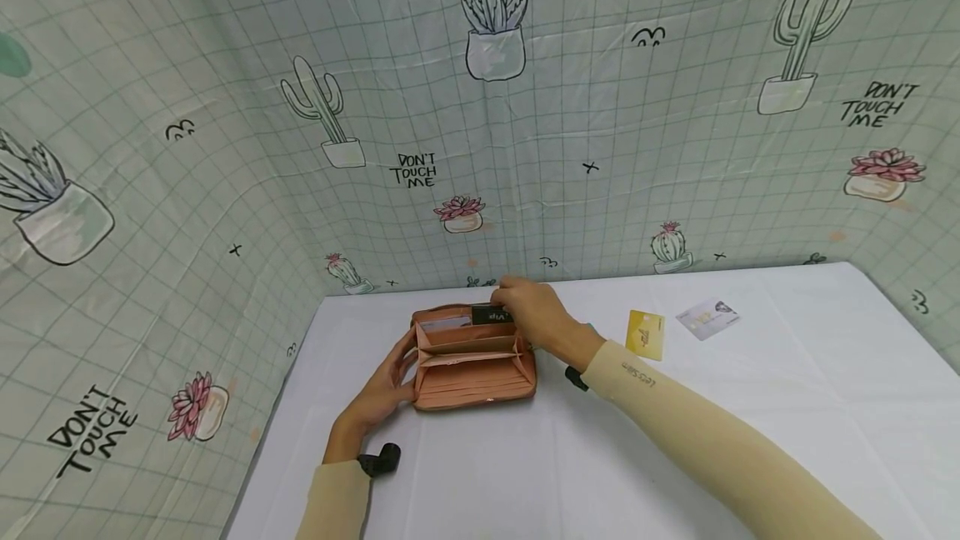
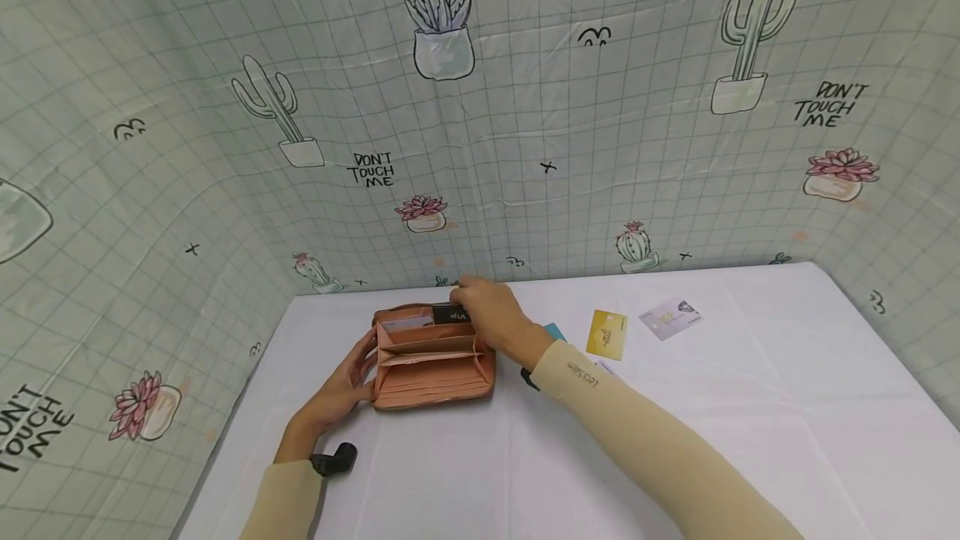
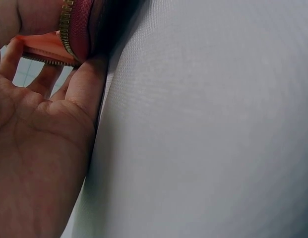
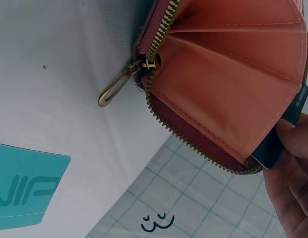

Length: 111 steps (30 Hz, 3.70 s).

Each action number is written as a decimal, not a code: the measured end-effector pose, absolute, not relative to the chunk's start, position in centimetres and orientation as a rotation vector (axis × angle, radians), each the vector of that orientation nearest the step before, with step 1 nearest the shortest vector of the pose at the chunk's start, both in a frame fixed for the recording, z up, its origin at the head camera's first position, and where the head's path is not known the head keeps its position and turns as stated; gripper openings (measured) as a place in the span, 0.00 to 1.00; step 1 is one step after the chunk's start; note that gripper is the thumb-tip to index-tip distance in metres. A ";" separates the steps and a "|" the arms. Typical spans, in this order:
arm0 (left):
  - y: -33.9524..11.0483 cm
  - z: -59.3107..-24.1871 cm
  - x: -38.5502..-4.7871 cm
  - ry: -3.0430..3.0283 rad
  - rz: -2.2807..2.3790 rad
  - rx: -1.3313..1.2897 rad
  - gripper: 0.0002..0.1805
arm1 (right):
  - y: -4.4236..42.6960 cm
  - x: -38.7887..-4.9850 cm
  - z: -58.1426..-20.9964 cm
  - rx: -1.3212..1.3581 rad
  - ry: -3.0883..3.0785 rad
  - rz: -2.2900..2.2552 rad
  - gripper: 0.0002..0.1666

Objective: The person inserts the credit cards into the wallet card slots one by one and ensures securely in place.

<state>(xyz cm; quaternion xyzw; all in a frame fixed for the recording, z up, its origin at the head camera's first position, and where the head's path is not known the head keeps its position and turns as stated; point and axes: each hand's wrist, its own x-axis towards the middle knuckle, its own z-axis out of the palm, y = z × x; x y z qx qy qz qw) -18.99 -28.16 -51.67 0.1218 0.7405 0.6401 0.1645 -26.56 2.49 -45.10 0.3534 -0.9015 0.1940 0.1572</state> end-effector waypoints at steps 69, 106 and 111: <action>-28.1 -51.9 -19.0 2.139 1.805 0.314 0.59 | 2.3 -25.4 -45.4 1.133 -2.618 0.211 0.10; -28.4 -52.2 -19.2 2.126 1.826 0.350 0.60 | 2.4 -24.8 -45.7 1.114 -2.701 0.282 0.11; -28.3 -52.0 -19.3 2.130 1.826 0.355 0.60 | 2.6 -24.9 -45.7 1.110 -2.697 0.362 0.12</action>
